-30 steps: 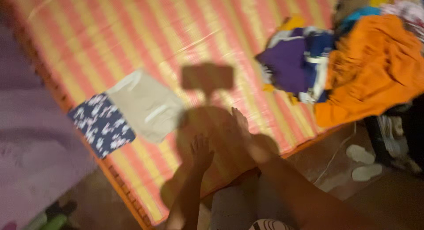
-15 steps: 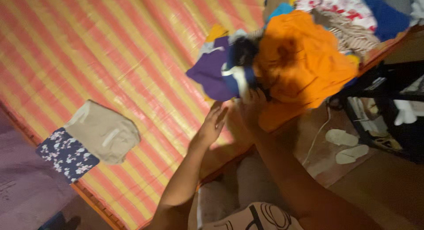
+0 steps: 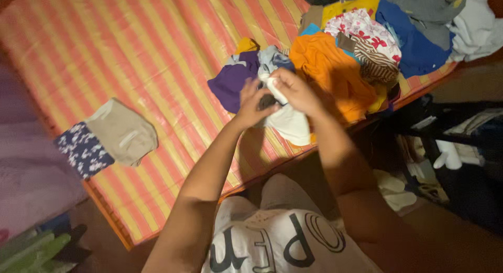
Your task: The person empties a laundry basket onto a bed and proceeds to fold several items of clothing one by one. They fold a floral dress, a pair of shorts, and a t-shirt, placing each folded item neatly on the bed.
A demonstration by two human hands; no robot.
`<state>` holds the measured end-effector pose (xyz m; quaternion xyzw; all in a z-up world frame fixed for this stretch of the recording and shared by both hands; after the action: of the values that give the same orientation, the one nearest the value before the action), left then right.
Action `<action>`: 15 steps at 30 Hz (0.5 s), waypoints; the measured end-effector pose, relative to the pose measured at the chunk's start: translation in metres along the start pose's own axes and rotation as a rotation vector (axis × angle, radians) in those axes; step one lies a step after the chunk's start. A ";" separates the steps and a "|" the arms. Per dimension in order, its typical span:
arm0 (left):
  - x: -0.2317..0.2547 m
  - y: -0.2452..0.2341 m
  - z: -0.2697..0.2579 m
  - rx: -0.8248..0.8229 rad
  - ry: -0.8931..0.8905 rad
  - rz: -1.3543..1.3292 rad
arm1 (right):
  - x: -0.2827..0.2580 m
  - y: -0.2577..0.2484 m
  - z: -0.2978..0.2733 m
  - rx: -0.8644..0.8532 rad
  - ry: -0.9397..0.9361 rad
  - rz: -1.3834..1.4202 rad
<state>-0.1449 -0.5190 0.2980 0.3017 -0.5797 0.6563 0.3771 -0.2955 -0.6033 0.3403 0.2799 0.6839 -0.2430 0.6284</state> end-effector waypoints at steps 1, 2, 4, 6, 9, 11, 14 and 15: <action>0.007 -0.001 0.004 -0.078 -0.003 -0.148 | -0.026 0.000 -0.001 -0.024 0.010 -0.007; 0.018 -0.002 0.009 -0.158 -0.001 -0.299 | -0.053 -0.001 -0.003 -0.045 0.021 -0.017; 0.041 -0.020 0.019 -0.157 -0.022 -0.598 | -0.106 0.006 -0.014 -0.087 -0.009 -0.008; 0.072 -0.042 0.013 -0.132 -0.036 -0.751 | -0.162 0.012 -0.029 -0.129 -0.091 0.031; 0.125 -0.086 -0.001 -0.110 0.030 -0.656 | -0.246 0.025 -0.054 -0.017 -0.214 -0.156; 0.159 -0.117 -0.017 -0.176 0.162 -0.443 | -0.298 0.046 -0.067 -0.027 -0.329 -0.211; 0.190 -0.182 -0.059 0.123 0.248 -0.586 | -0.352 0.093 -0.084 -0.127 -0.422 -0.452; 0.195 -0.205 -0.077 0.135 0.256 -0.510 | -0.360 0.111 -0.089 -0.147 -0.475 -0.648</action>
<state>-0.0729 -0.4061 0.5589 0.3767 -0.3879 0.6102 0.5790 -0.2640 -0.4900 0.7094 -0.0597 0.5879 -0.4369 0.6781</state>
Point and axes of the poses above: each hand's wrist, its own z-axis towards the middle knuckle, its own y-axis out of the palm, x = y × z, the point moved 5 cm from there along z, towards the middle knuckle, and after that the axes turned 5 degrees about -z, right-handed, at the moved point
